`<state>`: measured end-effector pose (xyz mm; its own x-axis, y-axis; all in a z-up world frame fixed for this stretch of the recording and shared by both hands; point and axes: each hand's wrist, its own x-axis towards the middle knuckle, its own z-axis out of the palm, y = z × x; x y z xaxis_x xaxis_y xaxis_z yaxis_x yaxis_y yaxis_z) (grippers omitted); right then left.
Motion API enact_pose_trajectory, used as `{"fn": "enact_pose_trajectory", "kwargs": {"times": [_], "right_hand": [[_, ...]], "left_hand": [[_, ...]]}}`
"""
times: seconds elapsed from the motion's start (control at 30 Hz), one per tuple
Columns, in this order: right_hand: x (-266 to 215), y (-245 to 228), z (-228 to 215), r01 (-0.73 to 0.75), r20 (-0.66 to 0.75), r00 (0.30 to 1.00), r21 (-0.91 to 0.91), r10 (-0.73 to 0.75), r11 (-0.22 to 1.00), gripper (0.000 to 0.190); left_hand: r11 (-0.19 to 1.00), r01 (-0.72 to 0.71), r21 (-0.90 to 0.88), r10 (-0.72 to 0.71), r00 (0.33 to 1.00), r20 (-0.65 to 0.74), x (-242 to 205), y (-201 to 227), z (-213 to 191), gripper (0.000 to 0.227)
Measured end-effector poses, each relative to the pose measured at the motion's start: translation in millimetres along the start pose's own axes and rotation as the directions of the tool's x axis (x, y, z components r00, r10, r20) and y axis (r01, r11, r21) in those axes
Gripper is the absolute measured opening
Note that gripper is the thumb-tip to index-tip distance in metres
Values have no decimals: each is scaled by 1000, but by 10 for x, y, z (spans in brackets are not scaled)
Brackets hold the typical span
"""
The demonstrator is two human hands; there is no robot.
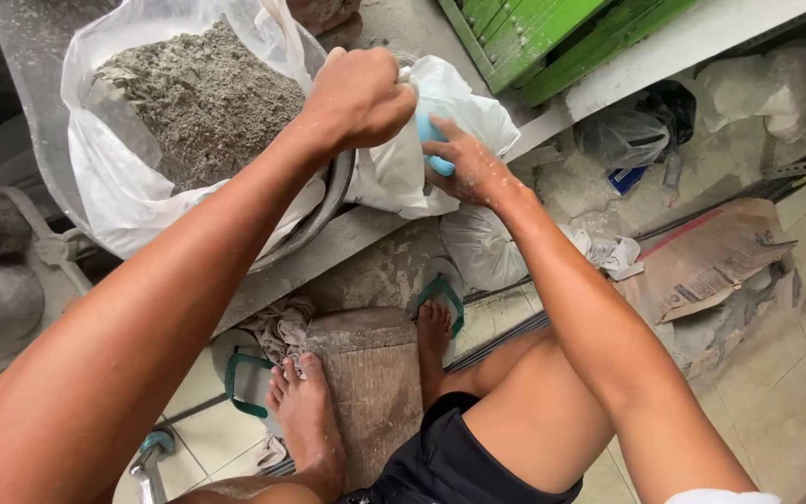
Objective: The person uses a blue plastic scoop to transfer gravel from a large white sack into a smaller white plastic bag. They repeatedly scoop the material and pour it into the bag, occasionally using their hand to adjust the bag's opening.
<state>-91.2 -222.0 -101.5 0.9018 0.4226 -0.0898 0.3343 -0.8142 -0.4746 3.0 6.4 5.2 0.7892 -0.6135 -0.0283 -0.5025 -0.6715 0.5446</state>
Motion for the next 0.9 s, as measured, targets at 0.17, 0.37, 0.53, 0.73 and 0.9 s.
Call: {"fn": "enact_pose_trajectory", "kwargs": {"times": [0.17, 0.37, 0.53, 0.73, 0.9], "right_hand": [[-7, 4, 107, -52, -53, 997, 29, 53, 998, 33], [46, -453, -93, 33, -172, 985, 205, 3, 978, 29], [71, -707, -38, -90, -224, 952, 445, 208, 891, 16], [32, -892, -180, -268, -128, 894, 615, 429, 742, 11], [53, -1144, -57, -340, 118, 888, 819, 445, 462, 25]], "left_hand": [[984, 134, -115, -124, 988, 89, -104, 138, -233, 27], [987, 146, -69, -138, 984, 109, -19, 131, -151, 22], [993, 107, -49, -103, 991, 89, 2, 122, -127, 26], [993, 58, -107, -49, 995, 82, -24, 154, -160, 23], [998, 0, -55, 3, 998, 60, -3, 124, -106, 21]]}}
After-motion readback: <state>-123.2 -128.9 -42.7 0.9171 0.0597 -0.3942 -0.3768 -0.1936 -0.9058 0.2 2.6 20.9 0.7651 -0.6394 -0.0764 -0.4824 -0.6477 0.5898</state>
